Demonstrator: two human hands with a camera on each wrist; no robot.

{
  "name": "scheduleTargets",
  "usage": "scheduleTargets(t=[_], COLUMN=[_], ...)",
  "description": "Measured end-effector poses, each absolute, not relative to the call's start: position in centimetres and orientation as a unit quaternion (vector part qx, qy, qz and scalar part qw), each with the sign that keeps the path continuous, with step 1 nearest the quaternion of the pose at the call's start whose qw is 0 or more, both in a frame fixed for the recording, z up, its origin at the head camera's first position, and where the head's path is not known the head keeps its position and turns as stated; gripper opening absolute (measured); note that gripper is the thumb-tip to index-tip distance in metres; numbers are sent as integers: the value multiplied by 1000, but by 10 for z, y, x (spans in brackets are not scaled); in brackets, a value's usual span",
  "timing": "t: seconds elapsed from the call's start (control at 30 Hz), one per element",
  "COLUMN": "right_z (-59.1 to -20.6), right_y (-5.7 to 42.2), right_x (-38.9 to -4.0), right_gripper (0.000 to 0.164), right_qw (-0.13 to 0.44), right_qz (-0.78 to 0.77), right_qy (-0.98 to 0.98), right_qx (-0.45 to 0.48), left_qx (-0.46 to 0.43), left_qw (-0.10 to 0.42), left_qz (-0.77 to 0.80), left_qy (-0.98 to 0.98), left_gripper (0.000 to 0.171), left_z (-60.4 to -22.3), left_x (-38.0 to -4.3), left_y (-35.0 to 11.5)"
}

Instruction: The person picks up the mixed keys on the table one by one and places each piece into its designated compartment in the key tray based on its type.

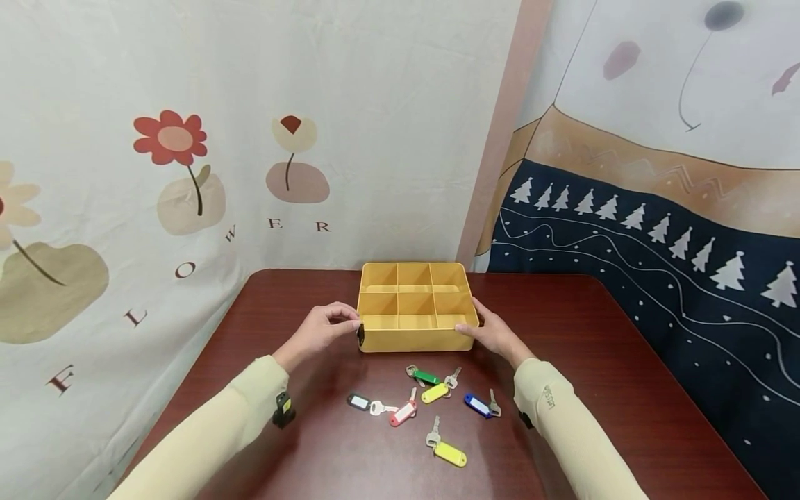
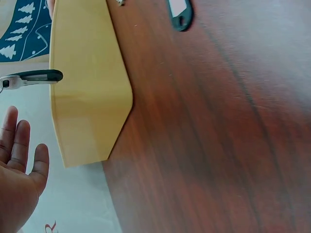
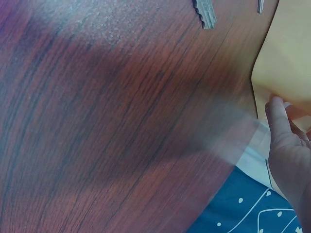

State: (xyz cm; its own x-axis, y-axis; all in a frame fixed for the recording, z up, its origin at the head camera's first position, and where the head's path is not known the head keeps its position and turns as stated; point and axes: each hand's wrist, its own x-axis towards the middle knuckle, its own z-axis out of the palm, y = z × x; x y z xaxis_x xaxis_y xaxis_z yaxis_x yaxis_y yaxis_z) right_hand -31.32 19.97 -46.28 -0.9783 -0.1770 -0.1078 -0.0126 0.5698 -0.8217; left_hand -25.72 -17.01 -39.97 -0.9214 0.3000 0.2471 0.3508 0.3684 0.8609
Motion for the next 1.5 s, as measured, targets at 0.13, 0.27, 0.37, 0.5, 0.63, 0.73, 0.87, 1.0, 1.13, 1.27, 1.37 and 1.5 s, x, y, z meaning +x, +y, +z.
scheduleTargets(t=[0.13, 0.27, 0.37, 0.5, 0.63, 0.73, 0.87, 1.0, 1.13, 1.27, 1.37, 1.5], right_z=[-465, -464, -464, -464, -464, -464, -464, -465, -465, -464, -464, -464], right_y=[200, 200, 200, 200, 200, 201, 201, 201, 201, 200, 201, 201], right_x=[-314, -313, -313, -314, -313, -313, -313, -314, -314, -313, -313, -312], right_gripper=[87, 89, 88, 87, 87, 87, 87, 87, 87, 87, 87, 87], right_qw=[90, 90, 90, 92, 93, 94, 95, 96, 97, 96, 94, 93], right_qz=[-459, -459, -459, -462, -461, -457, -461, -461, -458, -453, -451, -454], right_qy=[882, 882, 882, 880, 881, 883, 881, 881, 882, 885, 886, 885], right_qx=[-57, -57, -56, -53, -49, -49, -49, -51, -49, -47, -48, -46], left_qx=[-184, -177, -170, -160, -146, -139, -128, -122, -119, -120, -120, -114], left_qw=[31, 37, 38, 44, 52, 57, 59, 59, 60, 63, 65, 65], left_qz=[-535, -541, -541, -543, -544, -540, -532, -523, -522, -518, -514, -513], left_qy=[-824, -821, -823, -823, -825, -828, -835, -841, -843, -845, -847, -848], left_gripper=[14, 14, 15, 15, 15, 16, 17, 17, 16, 15, 14, 15], left_z=[-397, -393, -390, -394, -408, -416, -421, -423, -427, -431, -434, -435], left_x=[-264, -272, -278, -291, -310, -323, -331, -335, -339, -343, -346, -346], left_y=[-167, -162, -158, -155, -154, -154, -151, -148, -145, -143, -142, -140])
